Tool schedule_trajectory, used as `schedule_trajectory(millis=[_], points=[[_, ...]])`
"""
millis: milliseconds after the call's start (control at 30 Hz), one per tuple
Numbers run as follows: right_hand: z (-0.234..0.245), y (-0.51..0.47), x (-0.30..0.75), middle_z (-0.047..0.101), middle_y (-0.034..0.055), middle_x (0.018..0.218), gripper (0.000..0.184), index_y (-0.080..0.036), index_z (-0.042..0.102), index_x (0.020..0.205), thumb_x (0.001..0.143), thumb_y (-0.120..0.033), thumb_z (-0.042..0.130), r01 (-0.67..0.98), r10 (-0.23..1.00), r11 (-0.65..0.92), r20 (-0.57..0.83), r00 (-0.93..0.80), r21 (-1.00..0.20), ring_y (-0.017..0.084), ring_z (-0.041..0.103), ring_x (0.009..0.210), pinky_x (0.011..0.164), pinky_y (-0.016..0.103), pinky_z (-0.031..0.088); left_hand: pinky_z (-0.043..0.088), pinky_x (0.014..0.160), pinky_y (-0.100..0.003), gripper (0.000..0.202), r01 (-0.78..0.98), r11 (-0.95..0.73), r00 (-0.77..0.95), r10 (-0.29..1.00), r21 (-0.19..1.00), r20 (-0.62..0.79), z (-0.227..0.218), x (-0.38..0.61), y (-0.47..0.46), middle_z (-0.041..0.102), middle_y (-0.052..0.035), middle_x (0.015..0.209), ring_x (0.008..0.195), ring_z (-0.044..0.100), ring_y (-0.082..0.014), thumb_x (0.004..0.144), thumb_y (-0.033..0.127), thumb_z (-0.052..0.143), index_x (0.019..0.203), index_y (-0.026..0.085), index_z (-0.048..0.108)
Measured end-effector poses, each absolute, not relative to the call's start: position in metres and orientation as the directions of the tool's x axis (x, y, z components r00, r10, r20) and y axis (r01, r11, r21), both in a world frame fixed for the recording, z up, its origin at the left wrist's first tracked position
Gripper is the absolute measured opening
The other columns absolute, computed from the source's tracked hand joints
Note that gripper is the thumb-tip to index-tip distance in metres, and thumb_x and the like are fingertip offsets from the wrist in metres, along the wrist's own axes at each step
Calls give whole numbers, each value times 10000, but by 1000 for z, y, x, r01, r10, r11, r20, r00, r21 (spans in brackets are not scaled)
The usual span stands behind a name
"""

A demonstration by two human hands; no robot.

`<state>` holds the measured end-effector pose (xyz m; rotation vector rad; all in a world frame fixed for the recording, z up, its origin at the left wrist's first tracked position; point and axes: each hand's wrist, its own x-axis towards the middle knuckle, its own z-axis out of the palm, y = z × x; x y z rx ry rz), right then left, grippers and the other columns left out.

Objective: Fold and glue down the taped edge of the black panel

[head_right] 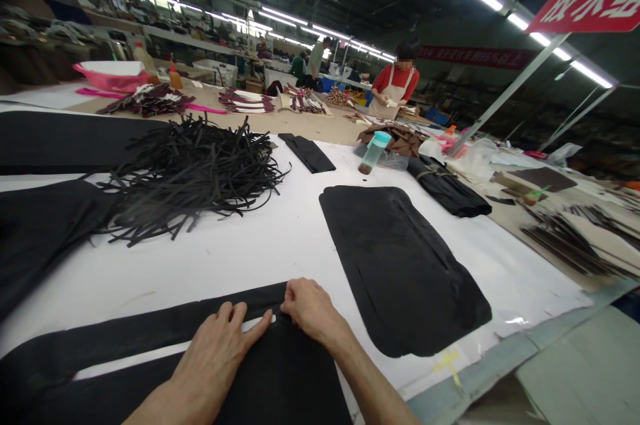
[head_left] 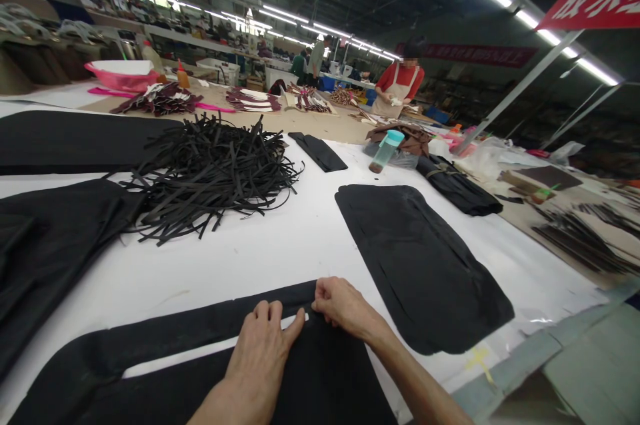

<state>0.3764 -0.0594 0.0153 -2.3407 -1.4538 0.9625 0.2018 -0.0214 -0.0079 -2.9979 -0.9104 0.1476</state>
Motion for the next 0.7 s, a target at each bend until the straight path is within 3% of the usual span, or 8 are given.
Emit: schedule_trajectory(millis=[333,533,700], points=[[16,-64,368,558,-29,591,91,-193,539,639,696,-125,555,772,885,-455,-323,336,-444,121,481,580,542,241,257,446,627,-364,531,558,-825,805,565,-91,-178,0,207,-27,582,-87,913,837,571,-281,863,232,499,1320,451,343],[23,-63,342,618,6,734,162,-206,582,722,813,-188,449,771,903,-429,-237,358,-471,153,526,733,630,253,306,444,674,-397,602,570,-804,808,586,-170,-59,-13,202,-35,583,-81,933,846,556,-283,824,141,454,1339,423,321],[11,-55,347,625,-20,698,184,-194,621,742,783,-171,443,725,916,-392,-312,252,-567,119,551,676,569,205,338,450,707,-420,608,549,-819,832,555,-165,15,-19,198,-36,579,-91,965,892,541,-303,782,136,484,1322,387,364]])
